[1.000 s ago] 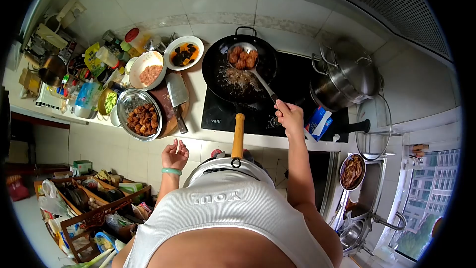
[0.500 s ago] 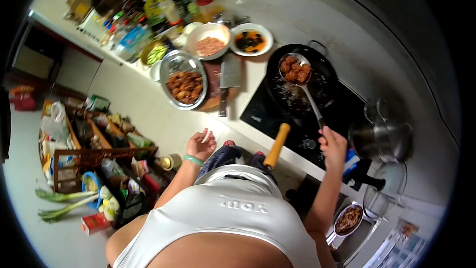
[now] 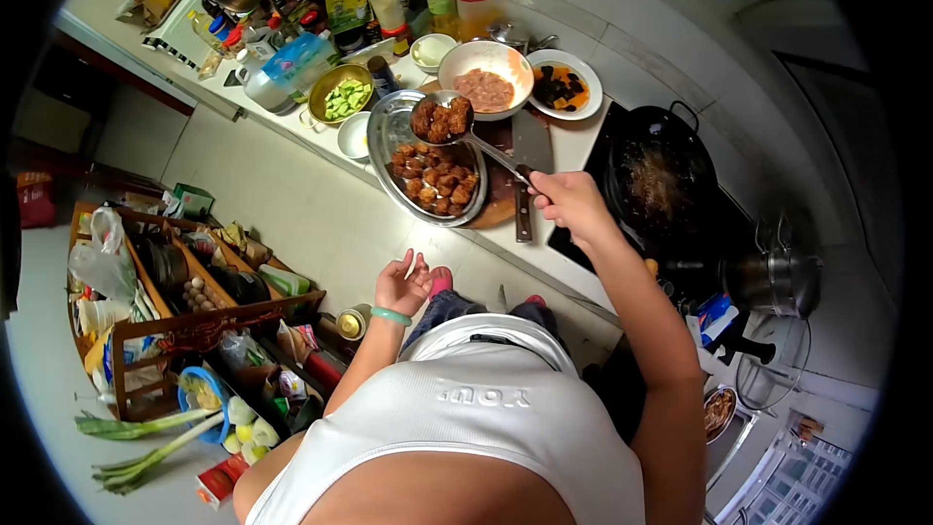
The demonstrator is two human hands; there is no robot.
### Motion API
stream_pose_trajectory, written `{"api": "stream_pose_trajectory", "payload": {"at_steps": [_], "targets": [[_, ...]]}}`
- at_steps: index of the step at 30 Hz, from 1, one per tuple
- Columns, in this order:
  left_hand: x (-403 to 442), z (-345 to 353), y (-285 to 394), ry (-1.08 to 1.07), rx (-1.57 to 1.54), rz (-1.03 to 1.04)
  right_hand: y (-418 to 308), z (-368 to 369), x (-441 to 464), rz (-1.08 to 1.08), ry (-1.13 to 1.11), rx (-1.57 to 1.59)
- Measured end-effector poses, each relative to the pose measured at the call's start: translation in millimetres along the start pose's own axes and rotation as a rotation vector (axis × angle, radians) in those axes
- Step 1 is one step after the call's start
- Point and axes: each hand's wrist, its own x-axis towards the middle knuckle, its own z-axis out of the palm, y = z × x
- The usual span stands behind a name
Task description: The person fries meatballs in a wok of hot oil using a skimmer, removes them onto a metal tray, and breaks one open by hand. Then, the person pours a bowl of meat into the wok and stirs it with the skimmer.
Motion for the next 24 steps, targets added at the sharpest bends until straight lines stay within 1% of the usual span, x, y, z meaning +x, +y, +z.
{"api": "stream_pose_trajectory", "payload": {"at_steps": [1, 2, 4, 5, 6, 8, 9, 10, 13, 14, 17, 19, 20, 22, 23, 24], "targets": [[-0.9, -5.3, 4.3, -0.020, 0.006, -0.035, 10.7, 9.1, 8.3, -0.024, 0.061, -0.041], [3.9, -8.6, 28.5, -0.028, -0.005, -0.046, 13.8, 33.4, 28.2, -0.055, 0.133, -0.100], [-5.5, -14.4, 54.5, 0.074, -0.019, 0.028, 28.3, 45.8, 48.1, -0.070, 0.169, -0.177], [-3.5, -21.1, 78.1, 0.058, -0.041, 0.064, 33.6, 65.7, 60.6, -0.157, 0.310, -0.605], [-3.5, -23.8, 93.5, 0.063, -0.049, 0.056, 23.7, 86.7, 54.8, -0.278, 0.390, -0.799], [-4.1, -25.2, 109.1, 0.076, -0.033, 0.098, 34.0, 97.2, 60.0, -0.459, 0.484, -0.965], [-5.4, -23.1, 117.0, 0.094, -0.027, 0.095, 38.6, 103.6, 63.7, -0.499, 0.541, -1.060], [-5.0, -22.2, 126.1, 0.099, -0.021, 0.086, 42.6, 110.3, 66.6, -0.487, 0.547, -1.060], [-1.8, -20.1, 129.7, 0.088, 0.003, 0.042, 45.8, 117.6, 57.1, -0.770, 0.644, -1.400], [-0.8, -20.8, 129.0, 0.083, -0.002, 0.030, 44.6, 117.9, 55.0, -0.770, 0.644, -1.400], [1.4, -11.9, 124.6, 0.076, 0.021, -0.006, 44.1, 112.0, 50.1, -0.828, 0.686, -1.320], [5.3, -4.3, 118.5, 0.071, 0.061, -0.033, 45.8, 99.1, 45.5, -0.621, 0.599, -0.845], [6.2, -5.6, 118.4, 0.062, 0.056, -0.037, 42.2, 97.5, 49.3, -0.622, 0.599, -0.845], [12.3, 3.4, 107.2, 0.035, 0.104, -0.090, 37.2, 78.8, 40.5, -0.021, 0.185, 0.324], [9.2, 3.5, 108.6, 0.040, 0.112, -0.070, 36.8, 80.7, 39.9, -0.038, 0.192, 0.327], [10.0, 5.5, 106.8, 0.038, 0.137, -0.074, 31.5, 74.3, 35.9, 0.054, 0.122, 0.504]]}}
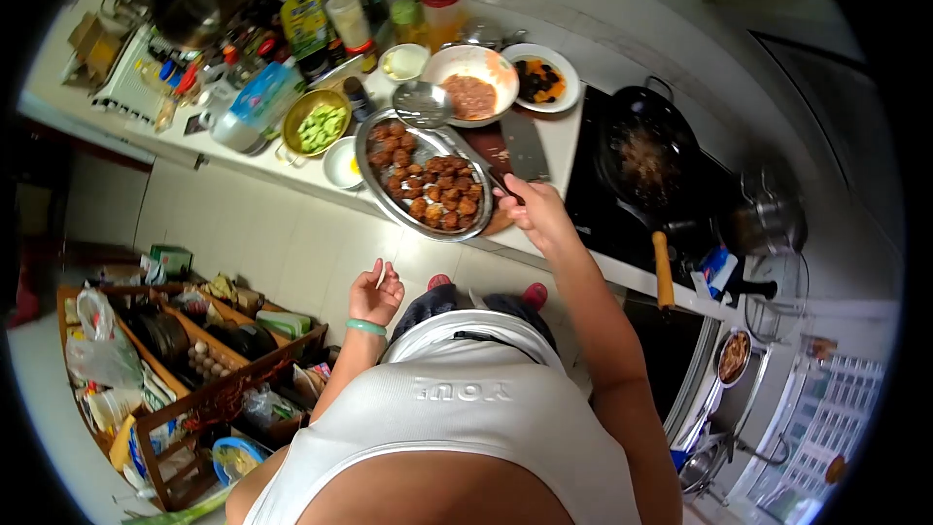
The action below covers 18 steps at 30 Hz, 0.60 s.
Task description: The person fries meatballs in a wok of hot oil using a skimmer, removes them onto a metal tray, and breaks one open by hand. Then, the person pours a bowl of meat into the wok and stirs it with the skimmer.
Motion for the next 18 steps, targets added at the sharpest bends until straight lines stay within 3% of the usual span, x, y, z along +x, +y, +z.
{"api": "stream_pose_trajectory", "payload": {"at_steps": [3, 4, 6, 7, 10, 12, 14, 15, 18], "targets": [[4.1, 2.5, -5.4, -0.007, 0.011, -0.017, -18.1, -29.5, -16.4, 0.179, -0.162, 0.344], [12.9, 13.8, -26.6, -0.026, 0.048, -0.047, -39.9, -45.8, -49.7, 0.028, -0.163, 0.253], [12.1, 15.6, -32.9, -0.047, 0.104, -0.052, -52.3, -65.4, -67.2, -0.011, -0.156, 0.229], [14.8, 24.8, -50.2, -0.062, 0.095, -0.083, -74.1, -94.5, -102.9, -0.198, 0.021, -0.001], [12.8, 31.9, -70.2, -0.036, 0.116, -0.132, -86.8, -136.2, -134.3, -0.398, 0.270, -0.272], [7.9, 42.6, -92.9, -0.012, 0.131, -0.134, -89.4, -184.6, -146.9, -0.561, 0.654, -0.626], [1.4, 53.5, -112.9, 0.014, 0.143, -0.121, -90.0, -224.9, -156.4, -0.569, 0.860, -0.952], [-1.0, 57.7, -122.3, -0.010, 0.168, -0.130, -84.4, -252.9, -150.3, -0.720, 0.990, -1.215], [-4.7, 69.1, -147.6, -0.022, 0.191, -0.145, -71.7, -314.3, -131.5, -0.741, 1.167, -1.444]]}}
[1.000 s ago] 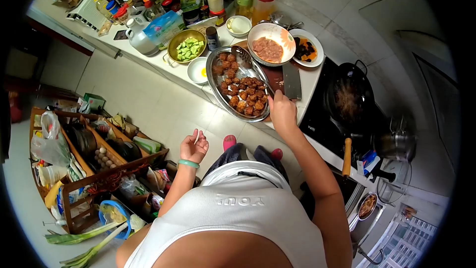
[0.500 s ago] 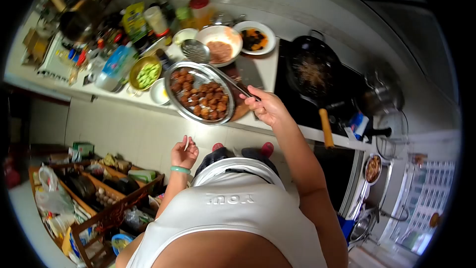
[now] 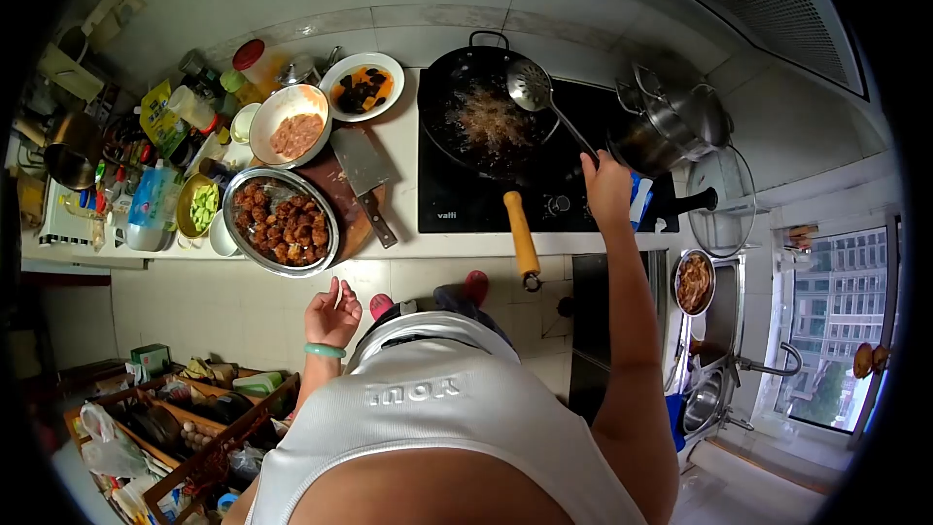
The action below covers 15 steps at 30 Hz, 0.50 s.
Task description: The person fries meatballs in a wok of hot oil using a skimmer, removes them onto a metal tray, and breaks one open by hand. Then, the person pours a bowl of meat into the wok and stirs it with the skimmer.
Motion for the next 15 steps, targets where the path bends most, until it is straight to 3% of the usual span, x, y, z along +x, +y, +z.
{"api": "stream_pose_trajectory", "payload": {"at_steps": [6, 11, 14, 15], "targets": [[-1.9, 15.7, -30.3, 0.027, 0.005, 0.011, 29.1, 38.1, 2.4, 0.039, -0.087, -0.042], [-5.5, 13.3, -38.9, 0.011, 0.027, 0.046, 28.9, 53.8, -1.9, 0.079, -0.182, 0.194], [-4.6, 10.2, -39.0, 0.047, -0.012, 0.063, 19.3, 59.8, 1.4, 0.433, -0.542, 0.487], [-4.3, 9.5, -37.9, 0.040, -0.020, 0.063, 15.9, 62.0, 0.4, 0.452, -0.569, 0.584]]}}
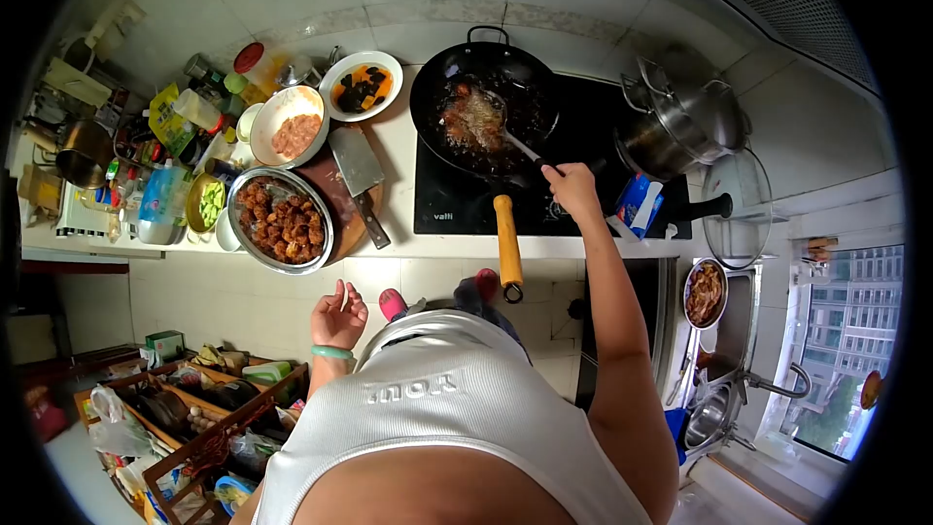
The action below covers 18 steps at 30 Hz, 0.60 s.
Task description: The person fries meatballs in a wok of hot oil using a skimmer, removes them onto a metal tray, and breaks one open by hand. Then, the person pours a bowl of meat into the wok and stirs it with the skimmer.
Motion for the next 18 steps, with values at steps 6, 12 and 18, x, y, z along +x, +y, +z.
{"api": "stream_pose_trajectory", "payload": {"at_steps": [6, 12, 18], "targets": [[-0.5, 1.5, 6.6, -0.020, -0.025, 0.044, -10.3, 1.6, -11.3, 0.194, -0.246, 0.390], [-5.3, 5.2, 10.6, -0.017, -0.018, 0.061, -4.7, 10.9, -19.0, 0.195, -0.232, 0.449], [-2.0, 6.3, 13.0, -0.053, -0.009, 0.033, -1.1, 22.8, -19.1, 0.229, -0.213, 0.611]]}}
